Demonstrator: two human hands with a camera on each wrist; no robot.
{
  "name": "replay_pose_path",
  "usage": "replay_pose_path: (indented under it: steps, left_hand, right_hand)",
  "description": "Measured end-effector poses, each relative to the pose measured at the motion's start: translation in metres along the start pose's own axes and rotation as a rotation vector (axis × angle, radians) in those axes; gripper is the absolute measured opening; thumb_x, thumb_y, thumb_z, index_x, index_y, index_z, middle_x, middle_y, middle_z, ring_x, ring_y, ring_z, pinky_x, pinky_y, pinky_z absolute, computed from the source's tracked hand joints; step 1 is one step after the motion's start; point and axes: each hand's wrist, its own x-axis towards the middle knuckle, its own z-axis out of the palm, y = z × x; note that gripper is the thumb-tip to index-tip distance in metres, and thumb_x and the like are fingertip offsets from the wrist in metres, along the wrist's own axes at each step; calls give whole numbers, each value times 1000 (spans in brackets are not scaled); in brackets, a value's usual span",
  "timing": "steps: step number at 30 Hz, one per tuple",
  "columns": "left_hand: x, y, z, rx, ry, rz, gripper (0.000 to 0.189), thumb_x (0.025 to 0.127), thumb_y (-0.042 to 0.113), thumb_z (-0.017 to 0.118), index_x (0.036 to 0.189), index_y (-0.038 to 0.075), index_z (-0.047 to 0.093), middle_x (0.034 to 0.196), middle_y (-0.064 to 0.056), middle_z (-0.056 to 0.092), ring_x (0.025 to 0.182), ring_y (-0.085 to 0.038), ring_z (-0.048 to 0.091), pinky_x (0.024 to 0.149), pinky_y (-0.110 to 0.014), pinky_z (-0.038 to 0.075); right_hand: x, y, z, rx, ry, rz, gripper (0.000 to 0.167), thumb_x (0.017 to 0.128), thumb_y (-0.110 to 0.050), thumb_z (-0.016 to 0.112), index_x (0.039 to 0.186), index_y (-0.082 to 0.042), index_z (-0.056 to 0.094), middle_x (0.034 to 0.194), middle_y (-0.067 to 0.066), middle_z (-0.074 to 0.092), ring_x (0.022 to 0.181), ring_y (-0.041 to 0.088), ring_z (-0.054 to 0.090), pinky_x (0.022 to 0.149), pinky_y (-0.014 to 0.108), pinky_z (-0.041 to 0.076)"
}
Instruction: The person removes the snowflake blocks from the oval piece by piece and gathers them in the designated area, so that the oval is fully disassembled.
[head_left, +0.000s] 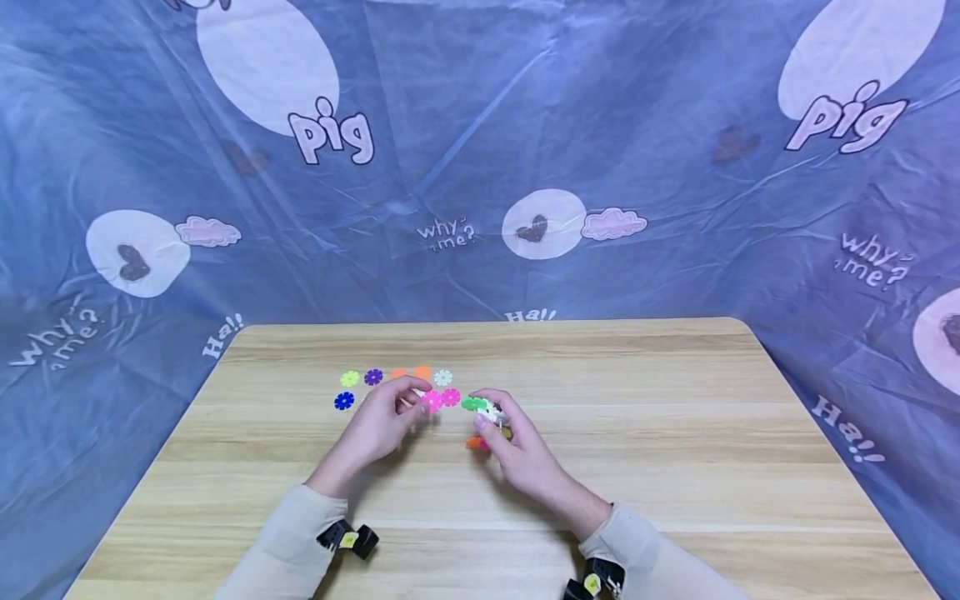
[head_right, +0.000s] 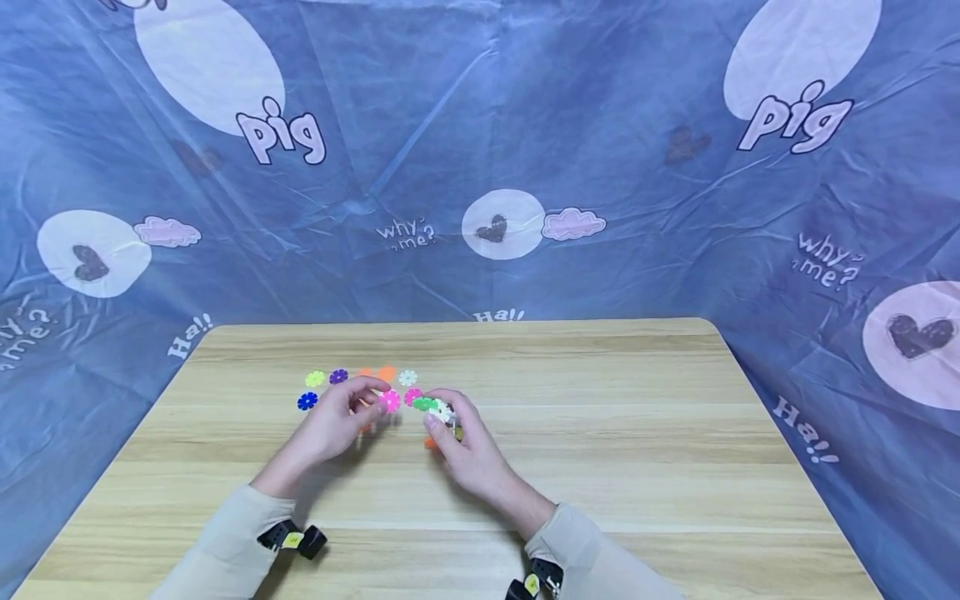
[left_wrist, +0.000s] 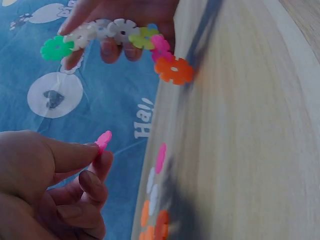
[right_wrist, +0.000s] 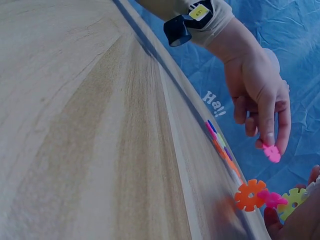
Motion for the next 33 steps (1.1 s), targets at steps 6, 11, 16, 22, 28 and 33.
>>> replay_pose_path:
  steps: [6, 11, 16, 22, 28, 33]
  left_hand:
    - [6, -7, 3, 92, 1, 20, 28, 99, 3, 73, 127, 8, 72, 93, -5, 71, 75, -17, 63, 68, -28, 53]
    - [10, -12, 5, 150, -10, 5, 25, 99, 9, 75, 125, 11, 73, 91, -1, 71, 78, -13, 61, 74, -32, 52]
    - [13, -17, 8, 202, -22, 4, 23, 99, 12, 77, 122, 12, 73, 89, 2, 71, 79, -12, 62, 78, -35, 54]
    - [15, -21, 10, 271, -46, 20, 23, 97, 11, 78, 120, 13, 75, 87, 3, 69, 80, -11, 62, 82, -37, 55]
    - [16, -24, 10, 323, -47, 46, 21, 97, 11, 78, 118, 12, 75, 86, 3, 67, 79, -11, 59, 78, -34, 52]
    - [17, -25, 11, 366, -41, 64, 18, 98, 11, 76, 115, 12, 75, 82, 4, 64, 75, -11, 56, 71, -32, 48]
  right_hand:
    - [0, 0, 0, -11, 2, 1, 39, 114, -22, 54, 151, -8, 52, 136, 25, 59, 97, 31, 65, 84, 36, 62]
    - [0, 0, 0, -14, 1, 1, 36, 114, -23, 54, 149, -13, 54, 138, 24, 59, 102, 27, 64, 88, 35, 60]
    - [0, 0, -1, -9, -1, -9, 34, 114, -23, 54, 148, -15, 55, 136, 25, 59, 101, 29, 64, 86, 34, 60]
    - [-1, 0, -1, -10, 5, -3, 34, 114, -23, 54, 148, -16, 55, 139, 23, 59, 104, 24, 63, 88, 35, 60]
    - [-1, 1, 0, -14, 2, -9, 35, 114, -23, 54, 148, -15, 54, 138, 24, 59, 101, 27, 64, 85, 36, 61]
    - [0, 1, 0, -24, 7, -17, 35, 114, -23, 54, 148, -15, 55, 138, 21, 59, 100, 25, 65, 86, 34, 61]
